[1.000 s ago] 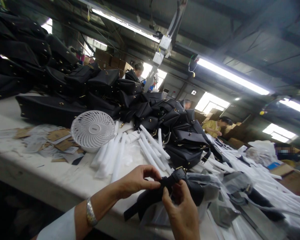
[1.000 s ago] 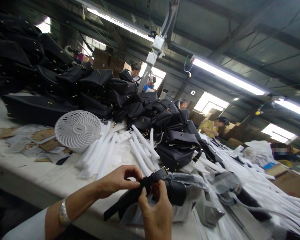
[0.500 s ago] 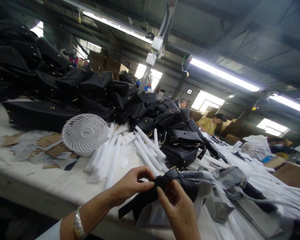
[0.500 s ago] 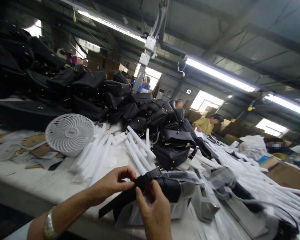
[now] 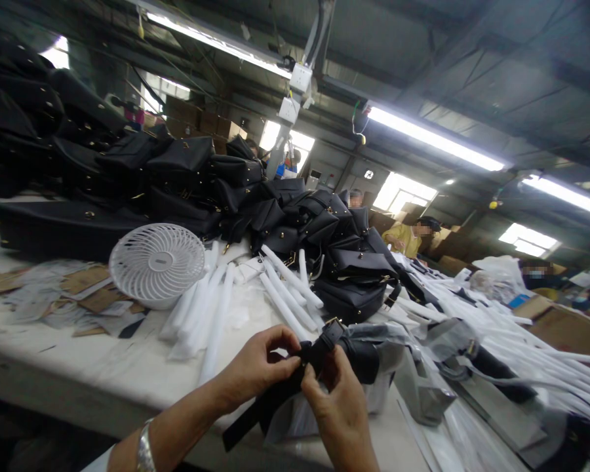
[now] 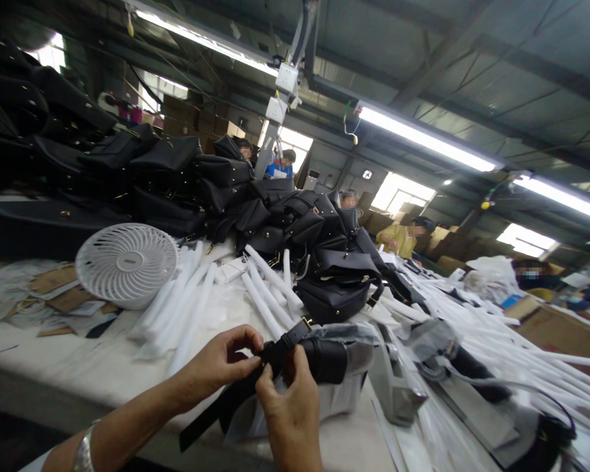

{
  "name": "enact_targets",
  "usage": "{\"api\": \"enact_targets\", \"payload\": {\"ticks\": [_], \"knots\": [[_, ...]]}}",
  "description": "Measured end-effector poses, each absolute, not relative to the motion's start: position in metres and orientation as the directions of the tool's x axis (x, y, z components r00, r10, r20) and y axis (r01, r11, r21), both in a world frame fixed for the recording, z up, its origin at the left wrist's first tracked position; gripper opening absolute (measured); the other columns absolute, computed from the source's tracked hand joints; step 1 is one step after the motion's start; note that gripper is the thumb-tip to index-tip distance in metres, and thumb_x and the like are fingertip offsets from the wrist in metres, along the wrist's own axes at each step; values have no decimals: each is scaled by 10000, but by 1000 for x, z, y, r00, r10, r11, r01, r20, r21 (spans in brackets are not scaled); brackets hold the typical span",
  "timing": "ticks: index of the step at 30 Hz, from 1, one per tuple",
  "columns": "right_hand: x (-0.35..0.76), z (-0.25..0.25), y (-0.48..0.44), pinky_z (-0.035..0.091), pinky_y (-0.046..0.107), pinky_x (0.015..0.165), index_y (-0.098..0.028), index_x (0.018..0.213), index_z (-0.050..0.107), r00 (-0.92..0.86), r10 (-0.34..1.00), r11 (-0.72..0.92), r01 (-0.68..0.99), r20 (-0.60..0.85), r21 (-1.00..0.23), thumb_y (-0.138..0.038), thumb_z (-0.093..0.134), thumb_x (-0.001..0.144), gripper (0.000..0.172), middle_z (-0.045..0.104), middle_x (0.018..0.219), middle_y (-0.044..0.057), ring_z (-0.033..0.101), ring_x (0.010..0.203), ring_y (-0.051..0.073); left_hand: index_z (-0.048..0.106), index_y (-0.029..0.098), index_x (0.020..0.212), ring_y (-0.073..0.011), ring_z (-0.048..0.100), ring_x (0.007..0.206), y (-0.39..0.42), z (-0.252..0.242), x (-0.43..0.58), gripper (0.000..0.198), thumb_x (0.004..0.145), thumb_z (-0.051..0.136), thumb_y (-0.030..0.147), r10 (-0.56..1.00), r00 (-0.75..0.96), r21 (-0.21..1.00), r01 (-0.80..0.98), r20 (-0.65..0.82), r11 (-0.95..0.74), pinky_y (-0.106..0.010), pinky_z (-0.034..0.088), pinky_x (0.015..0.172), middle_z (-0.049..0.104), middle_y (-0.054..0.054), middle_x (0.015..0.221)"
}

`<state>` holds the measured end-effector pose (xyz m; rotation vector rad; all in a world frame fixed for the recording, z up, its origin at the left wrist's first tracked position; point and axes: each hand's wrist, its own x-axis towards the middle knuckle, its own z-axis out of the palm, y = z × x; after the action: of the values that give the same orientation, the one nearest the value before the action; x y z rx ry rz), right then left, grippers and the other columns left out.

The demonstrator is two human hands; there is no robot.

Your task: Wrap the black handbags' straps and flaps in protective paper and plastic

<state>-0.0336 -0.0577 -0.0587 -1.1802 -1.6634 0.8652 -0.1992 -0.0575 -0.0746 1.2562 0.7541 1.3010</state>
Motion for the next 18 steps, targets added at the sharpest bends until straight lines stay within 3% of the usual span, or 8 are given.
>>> {"api": "enact_targets", "payload": {"ticks": [5, 12, 18], "knots": [[-29, -58, -58, 550, 312, 877, -181, 1094, 572, -263, 928, 314, 167, 264, -935, -322, 628, 846, 292, 703, 1065, 98, 679, 1027, 247, 587, 182, 926, -86, 519, 687, -58, -77, -197, 157, 823, 683, 252, 953, 162, 951, -219, 256, -218, -218, 422, 636, 604, 5, 912], [-33, -58, -60, 549, 304, 797, -182, 1047, 564, -175, 934, 352, 308, 311, -884, -281, 612, 843, 232, 702, 939, 68, 689, 890, 235, 600, 191, 903, -111, 548, 730, -62, -75, -189, 162, 804, 705, 263, 967, 67, 959, -163, 246, -232, -226, 436, 661, 618, 3, 900], [-30, -55, -65, 533, 297, 877, -194, 1104, 613, -250, 901, 398, 156, 354, -904, -290, 633, 857, 266, 706, 1064, 79, 674, 1002, 236, 615, 199, 1038, -168, 613, 865, -76, -67, -192, 296, 804, 726, 342, 981, 106, 960, -251, 159, -129, -286, 478, 784, 660, -42, 1019]]}}
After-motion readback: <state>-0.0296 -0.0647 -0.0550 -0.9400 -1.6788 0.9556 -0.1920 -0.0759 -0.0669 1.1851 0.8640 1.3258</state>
